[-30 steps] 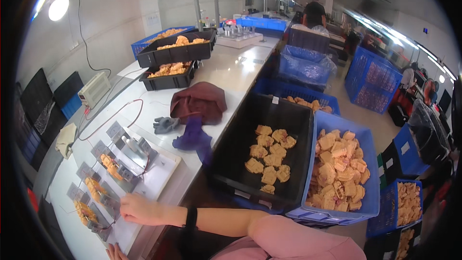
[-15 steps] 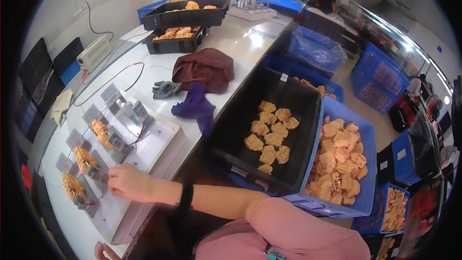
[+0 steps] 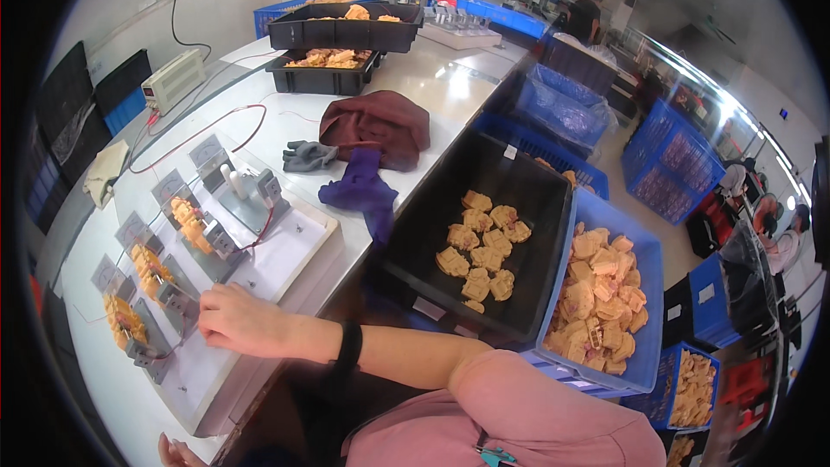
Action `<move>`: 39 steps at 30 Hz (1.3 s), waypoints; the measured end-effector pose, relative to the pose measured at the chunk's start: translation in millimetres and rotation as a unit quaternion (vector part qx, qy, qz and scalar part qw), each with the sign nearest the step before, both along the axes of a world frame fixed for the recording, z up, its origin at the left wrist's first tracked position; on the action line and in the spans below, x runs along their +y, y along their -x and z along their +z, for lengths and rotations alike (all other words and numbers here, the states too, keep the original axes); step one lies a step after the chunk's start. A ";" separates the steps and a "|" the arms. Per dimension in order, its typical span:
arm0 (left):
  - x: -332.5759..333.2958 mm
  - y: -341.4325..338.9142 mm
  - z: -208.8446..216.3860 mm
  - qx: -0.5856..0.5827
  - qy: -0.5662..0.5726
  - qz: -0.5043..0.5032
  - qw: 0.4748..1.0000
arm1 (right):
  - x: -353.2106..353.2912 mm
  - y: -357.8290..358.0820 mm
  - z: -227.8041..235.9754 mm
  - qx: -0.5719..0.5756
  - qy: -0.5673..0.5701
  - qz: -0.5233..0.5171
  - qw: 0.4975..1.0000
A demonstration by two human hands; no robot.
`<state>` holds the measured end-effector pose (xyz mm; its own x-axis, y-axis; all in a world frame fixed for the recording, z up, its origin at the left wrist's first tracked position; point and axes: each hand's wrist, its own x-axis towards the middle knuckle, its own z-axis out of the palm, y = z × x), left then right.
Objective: Testing the functionality of yellow plastic toy internal components using a multi-station test fixture.
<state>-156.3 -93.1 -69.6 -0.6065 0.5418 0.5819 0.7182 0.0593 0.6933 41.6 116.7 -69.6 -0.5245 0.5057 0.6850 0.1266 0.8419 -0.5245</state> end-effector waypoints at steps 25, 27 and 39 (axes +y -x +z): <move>22.7 3.5 23.5 -0.274 -0.209 -0.109 0.932 | -2.6 -10.7 24.5 -0.103 0.021 -0.003 0.994; 27.0 0.0 32.7 -0.137 -0.184 -0.173 0.958 | -5.0 -8.8 29.4 -0.119 0.026 -0.006 0.992; 24.2 -3.9 33.8 -0.087 -0.232 -0.185 0.951 | -14.2 -7.4 34.3 -0.117 0.078 -0.004 0.990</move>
<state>-152.4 -68.9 -35.8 -0.5330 0.4458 0.7191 0.5022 -0.5172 0.6930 49.0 102.5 -35.4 -0.6548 0.6005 0.4590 0.2660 0.7515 -0.6038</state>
